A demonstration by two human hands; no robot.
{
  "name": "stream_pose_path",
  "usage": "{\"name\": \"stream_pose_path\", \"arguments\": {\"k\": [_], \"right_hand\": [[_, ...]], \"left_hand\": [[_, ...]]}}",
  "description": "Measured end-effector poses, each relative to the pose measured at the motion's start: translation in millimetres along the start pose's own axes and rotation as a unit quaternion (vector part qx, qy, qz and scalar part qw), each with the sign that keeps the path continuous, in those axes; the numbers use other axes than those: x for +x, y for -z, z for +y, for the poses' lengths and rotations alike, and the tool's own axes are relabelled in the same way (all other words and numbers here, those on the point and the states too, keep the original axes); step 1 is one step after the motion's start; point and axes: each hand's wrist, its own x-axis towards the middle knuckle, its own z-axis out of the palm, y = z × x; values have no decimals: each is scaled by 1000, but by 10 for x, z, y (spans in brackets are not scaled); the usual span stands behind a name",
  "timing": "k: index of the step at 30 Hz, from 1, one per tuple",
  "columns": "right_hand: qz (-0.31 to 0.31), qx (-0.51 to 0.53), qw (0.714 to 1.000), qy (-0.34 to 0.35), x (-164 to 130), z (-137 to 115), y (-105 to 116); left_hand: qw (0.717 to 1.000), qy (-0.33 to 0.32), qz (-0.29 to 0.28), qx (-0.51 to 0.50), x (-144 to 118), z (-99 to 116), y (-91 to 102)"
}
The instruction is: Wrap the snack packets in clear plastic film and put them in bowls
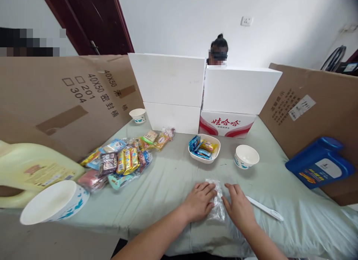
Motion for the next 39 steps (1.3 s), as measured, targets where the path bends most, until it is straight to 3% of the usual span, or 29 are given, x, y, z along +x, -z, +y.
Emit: {"name": "stream_pose_path", "arguments": {"k": [3,5,8,12,14,18,21,23,25,28,33,36,39], "right_hand": [[25,-11,985,170,-372,-87,-9],[31,-23,972,231,-567,-143,-71],[51,-41,969,237,-706,-164,-156],[52,-12,976,209,-672,-136,-161],[59,0,980,190,-636,-133,-150],[80,27,976,199,-608,-150,-147],[91,41,966,240,-554,-147,-108],[66,58,965,248,-448,-131,-62],[13,66,974,217,-274,-113,-29],[-51,14,992,113,52,-105,-54],[-56,-64,996,31,395,-144,-270],[-48,-96,994,12,408,-192,-391],[-37,-118,992,6,382,-238,-443]], "left_hand": [[999,-7,-41,16,12,8,44],[997,-10,-67,27,80,-32,98],[995,27,-80,58,211,-149,184],[990,99,19,98,271,-203,237],[994,57,55,71,229,-148,208],[997,-54,35,-33,103,-34,81],[993,-55,41,-97,50,-34,21],[989,-46,42,-136,37,-66,11],[983,-32,42,-173,32,-111,4],[975,-1,65,-214,21,-185,-36],[955,41,140,-257,5,-228,-96],[963,48,174,-200,15,-166,-64],[983,36,155,-90,38,-86,-14]]}}
